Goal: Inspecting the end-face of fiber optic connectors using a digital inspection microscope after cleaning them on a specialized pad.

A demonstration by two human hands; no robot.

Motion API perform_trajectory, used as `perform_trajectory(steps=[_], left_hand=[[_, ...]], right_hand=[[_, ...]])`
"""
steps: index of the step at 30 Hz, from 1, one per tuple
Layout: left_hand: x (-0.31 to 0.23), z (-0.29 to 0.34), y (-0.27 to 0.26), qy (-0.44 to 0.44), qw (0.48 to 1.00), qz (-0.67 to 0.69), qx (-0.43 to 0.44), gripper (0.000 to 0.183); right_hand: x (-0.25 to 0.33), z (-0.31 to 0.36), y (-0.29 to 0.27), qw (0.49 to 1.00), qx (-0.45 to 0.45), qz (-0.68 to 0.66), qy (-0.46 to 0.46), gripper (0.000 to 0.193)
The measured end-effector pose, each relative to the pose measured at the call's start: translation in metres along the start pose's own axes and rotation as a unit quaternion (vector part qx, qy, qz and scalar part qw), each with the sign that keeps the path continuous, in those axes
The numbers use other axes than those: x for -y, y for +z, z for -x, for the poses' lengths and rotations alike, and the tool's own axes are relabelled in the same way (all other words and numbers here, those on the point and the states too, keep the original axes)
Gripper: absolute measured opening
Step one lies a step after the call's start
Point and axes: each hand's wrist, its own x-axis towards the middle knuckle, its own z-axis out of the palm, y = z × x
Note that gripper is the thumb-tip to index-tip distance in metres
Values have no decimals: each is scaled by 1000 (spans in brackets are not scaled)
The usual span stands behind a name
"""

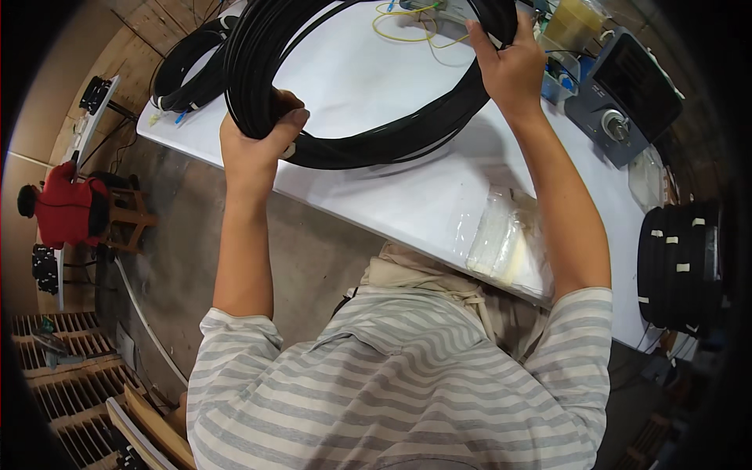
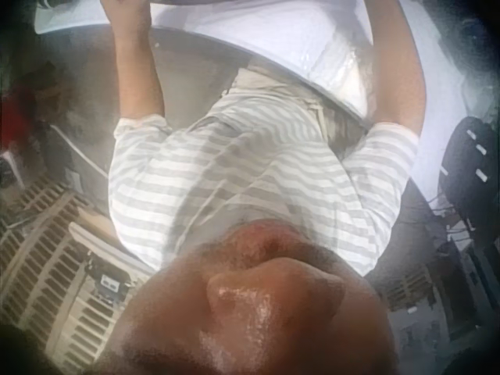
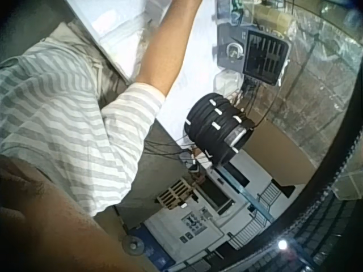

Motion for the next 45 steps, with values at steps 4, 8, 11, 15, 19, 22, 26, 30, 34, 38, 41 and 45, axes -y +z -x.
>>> perform_trajectory(steps=[4,8,11,15,19,22,26,30,34,38,41,45], left_hand=[[0,-8,2,-28,998,42,31,30],[-13,-16,9,-18,997,-24,74,30],[-25,-15,24,-18,996,-45,70,41],[13,-9,18,107,989,-54,86,67],[69,36,7,59,993,95,-48,69],[77,72,23,-67,988,105,-96,67],[61,58,47,-96,990,99,-19,52],[50,47,64,-69,989,129,-30,52],[45,42,62,-45,989,136,-25,53],[53,38,66,0,988,149,-36,53],[54,35,66,8,992,115,-54,53],[58,29,52,-9,996,91,1,58]], right_hand=[[-10,6,0,998,-55,2,-34,38],[-40,11,4,997,-70,-40,-16,40],[-45,23,6,985,-90,-133,62,39],[-55,28,10,979,-110,-135,104,37],[-58,25,13,988,-127,-64,66,40],[-54,26,11,983,-113,-104,99,40],[-51,29,4,981,-107,-111,116,40],[-63,33,6,983,-119,-99,103,41],[-55,31,7,981,-98,-115,121,39],[-54,31,4,980,-83,-117,136,38],[-59,32,5,977,-99,-131,135,38],[-60,33,6,980,-89,-113,137,38]])
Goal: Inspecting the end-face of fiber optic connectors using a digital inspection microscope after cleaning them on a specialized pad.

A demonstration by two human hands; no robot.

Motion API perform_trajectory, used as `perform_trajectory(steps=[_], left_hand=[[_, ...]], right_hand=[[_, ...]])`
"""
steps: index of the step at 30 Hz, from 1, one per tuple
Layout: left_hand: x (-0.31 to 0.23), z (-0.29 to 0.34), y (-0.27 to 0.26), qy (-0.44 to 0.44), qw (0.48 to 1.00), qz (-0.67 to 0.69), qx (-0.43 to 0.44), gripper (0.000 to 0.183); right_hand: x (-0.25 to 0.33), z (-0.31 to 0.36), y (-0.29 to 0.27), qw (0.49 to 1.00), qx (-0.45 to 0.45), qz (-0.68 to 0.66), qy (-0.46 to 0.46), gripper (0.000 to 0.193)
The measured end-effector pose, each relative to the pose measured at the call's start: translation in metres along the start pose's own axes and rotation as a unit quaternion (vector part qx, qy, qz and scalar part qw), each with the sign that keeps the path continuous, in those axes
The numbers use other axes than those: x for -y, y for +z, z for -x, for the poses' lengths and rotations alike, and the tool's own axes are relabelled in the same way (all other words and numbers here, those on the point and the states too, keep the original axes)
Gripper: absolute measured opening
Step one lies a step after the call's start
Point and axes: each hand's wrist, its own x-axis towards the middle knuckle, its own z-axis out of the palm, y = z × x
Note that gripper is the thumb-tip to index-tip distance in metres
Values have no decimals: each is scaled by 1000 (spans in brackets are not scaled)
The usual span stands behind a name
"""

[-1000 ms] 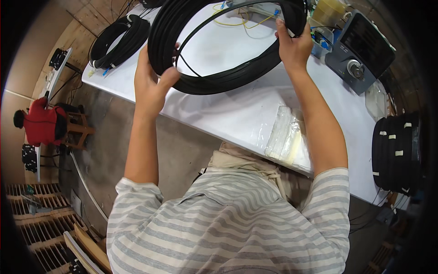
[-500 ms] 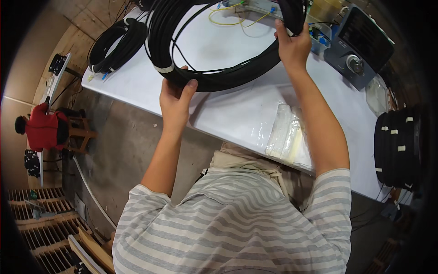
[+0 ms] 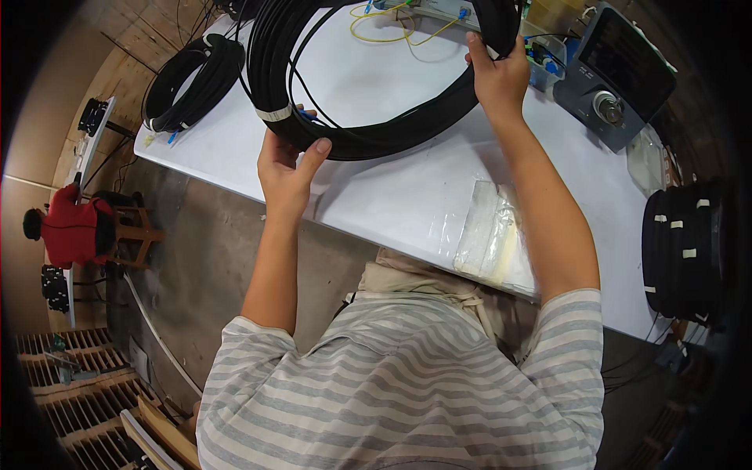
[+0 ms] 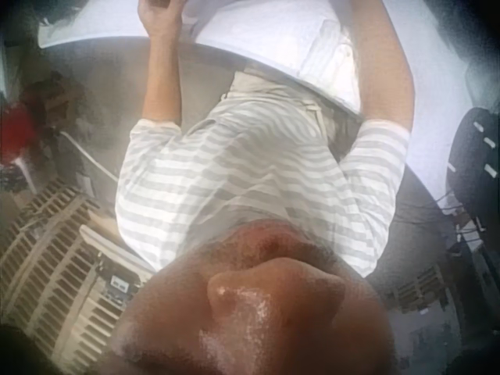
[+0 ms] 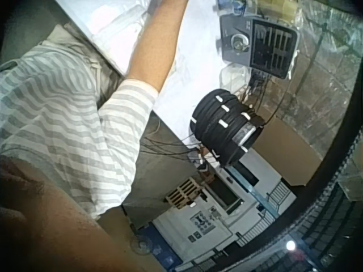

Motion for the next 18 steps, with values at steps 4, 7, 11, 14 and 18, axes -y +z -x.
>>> perform_trajectory(steps=[4,7,11,14,18], left_hand=[[1,-8,-15,-38,997,25,61,63],[-2,-14,-20,-77,988,67,120,66],[1,-24,-17,-62,982,103,142,71],[4,-27,-19,-63,979,135,140,80],[2,-28,-13,-26,987,100,124,93]], right_hand=[[-2,-2,1,1000,3,-3,-2,38],[0,-2,0,1000,4,-3,-9,39],[0,-2,2,1000,5,-15,-7,40],[0,0,1,1000,7,-4,6,40],[-1,0,0,1000,-1,2,0,41]])
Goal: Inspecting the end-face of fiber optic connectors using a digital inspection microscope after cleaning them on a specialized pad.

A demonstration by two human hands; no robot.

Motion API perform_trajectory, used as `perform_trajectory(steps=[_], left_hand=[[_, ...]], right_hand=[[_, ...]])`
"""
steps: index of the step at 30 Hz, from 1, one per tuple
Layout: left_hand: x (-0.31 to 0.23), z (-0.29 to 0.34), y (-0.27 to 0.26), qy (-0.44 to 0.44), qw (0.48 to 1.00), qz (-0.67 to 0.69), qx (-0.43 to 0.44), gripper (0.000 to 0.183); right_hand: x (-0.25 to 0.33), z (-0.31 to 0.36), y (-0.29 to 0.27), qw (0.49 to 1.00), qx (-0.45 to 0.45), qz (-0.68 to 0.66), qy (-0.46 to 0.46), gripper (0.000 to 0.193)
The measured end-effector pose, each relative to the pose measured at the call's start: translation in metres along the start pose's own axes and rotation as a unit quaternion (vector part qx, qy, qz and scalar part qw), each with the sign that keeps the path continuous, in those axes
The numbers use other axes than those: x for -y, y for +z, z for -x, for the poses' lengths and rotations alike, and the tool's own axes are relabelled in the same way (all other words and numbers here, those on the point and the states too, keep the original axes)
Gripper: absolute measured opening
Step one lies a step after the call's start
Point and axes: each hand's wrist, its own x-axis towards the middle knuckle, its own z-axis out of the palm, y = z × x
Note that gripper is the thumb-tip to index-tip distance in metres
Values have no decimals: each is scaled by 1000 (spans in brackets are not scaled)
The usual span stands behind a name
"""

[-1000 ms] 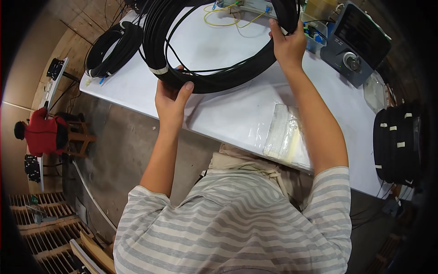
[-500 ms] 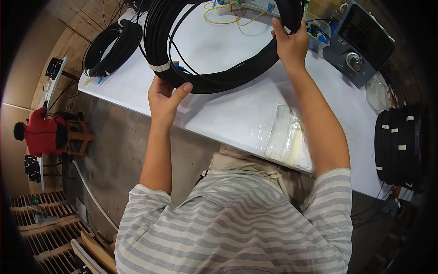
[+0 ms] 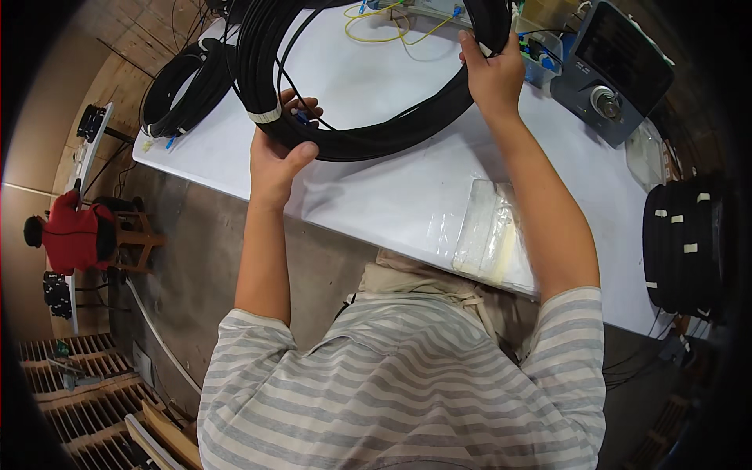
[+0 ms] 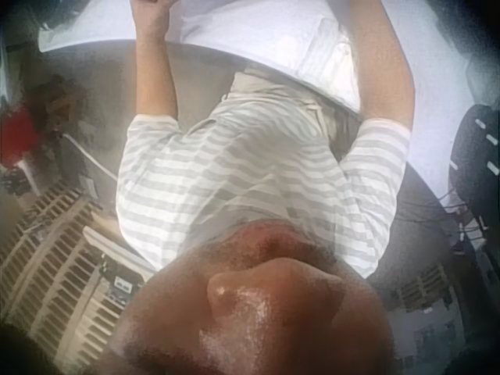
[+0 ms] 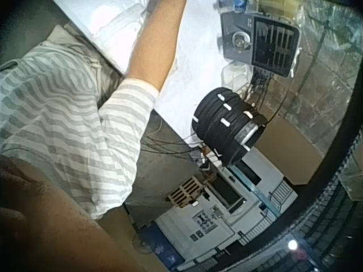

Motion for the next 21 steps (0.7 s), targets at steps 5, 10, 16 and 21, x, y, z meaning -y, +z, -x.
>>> perform_trajectory(steps=[5,10,16,21], left_hand=[[16,17,18,-125,992,-10,-28,86],[12,15,32,-141,989,25,-44,73],[18,19,65,-179,955,122,-201,57],[9,18,67,-208,960,8,-186,64]], right_hand=[[0,1,0,999,-16,30,-36,39],[13,7,-3,1000,-11,-11,6,36],[4,6,-2,998,-35,-40,16,32],[-10,11,-3,996,-42,-75,38,32]])
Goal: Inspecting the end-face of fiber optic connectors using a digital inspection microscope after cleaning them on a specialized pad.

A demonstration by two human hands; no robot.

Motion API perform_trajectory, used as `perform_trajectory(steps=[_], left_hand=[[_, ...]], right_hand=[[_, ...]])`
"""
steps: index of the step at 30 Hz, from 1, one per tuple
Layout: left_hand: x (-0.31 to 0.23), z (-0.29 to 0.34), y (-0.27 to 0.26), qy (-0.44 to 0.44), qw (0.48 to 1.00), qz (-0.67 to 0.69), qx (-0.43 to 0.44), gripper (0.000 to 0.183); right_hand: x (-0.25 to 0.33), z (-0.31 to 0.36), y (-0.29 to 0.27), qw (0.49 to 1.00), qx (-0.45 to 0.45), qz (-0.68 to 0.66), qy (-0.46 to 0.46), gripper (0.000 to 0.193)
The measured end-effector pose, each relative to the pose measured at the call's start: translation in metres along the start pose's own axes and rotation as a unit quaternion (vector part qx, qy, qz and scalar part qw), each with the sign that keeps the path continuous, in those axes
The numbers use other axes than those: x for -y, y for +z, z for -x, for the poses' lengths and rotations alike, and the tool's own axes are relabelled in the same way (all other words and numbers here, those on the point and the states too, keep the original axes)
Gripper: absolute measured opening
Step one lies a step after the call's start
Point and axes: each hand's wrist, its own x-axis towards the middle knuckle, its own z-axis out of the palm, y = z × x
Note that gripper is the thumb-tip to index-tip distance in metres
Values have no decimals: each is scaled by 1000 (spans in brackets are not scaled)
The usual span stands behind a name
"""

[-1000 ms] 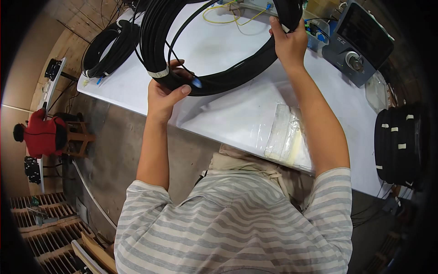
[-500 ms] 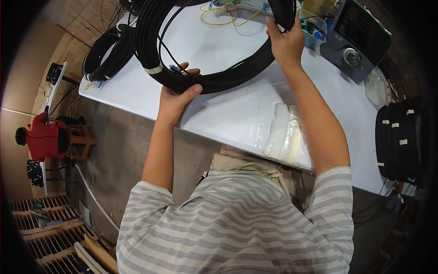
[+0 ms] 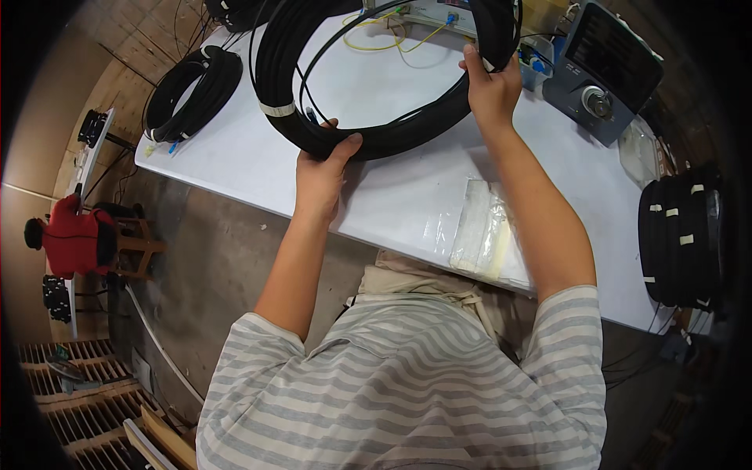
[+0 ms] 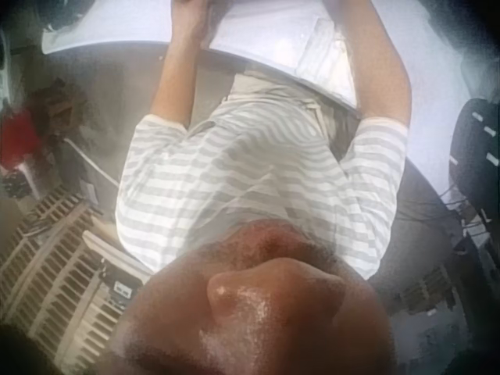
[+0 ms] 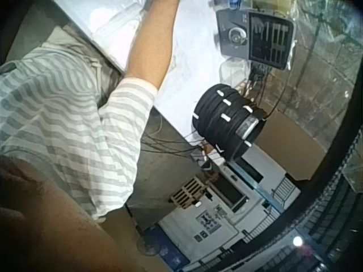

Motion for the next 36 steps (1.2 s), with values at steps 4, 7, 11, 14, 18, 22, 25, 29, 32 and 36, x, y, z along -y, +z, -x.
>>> perform_trajectory(steps=[4,7,11,14,18,22,25,29,32,36], left_hand=[[-1,6,9,23,999,32,28,66],[8,5,16,34,995,92,24,69],[18,3,24,70,983,164,-42,66],[24,-4,18,-1,973,231,1,31],[20,-6,19,-16,976,217,8,34],[15,-6,31,42,978,203,-3,33],[18,-11,24,66,980,186,-17,32],[11,-9,27,15,977,212,-2,30],[13,-13,21,35,972,228,35,29],[12,-17,12,47,977,200,55,24]], right_hand=[[-19,-1,-5,999,-34,37,-11,37],[-12,6,-3,995,-22,-30,88,38],[-9,5,-1,998,-6,-19,61,37],[-5,5,1,994,-14,-62,93,37],[-19,2,-3,996,-19,-48,75,37],[-31,1,-3,993,-66,94,-35,34],[-9,9,4,986,-30,-72,149,34],[-13,8,1,985,-43,-113,126,32],[-13,7,0,984,-19,-128,125,32],[-9,6,1,980,-2,-107,168,30]])
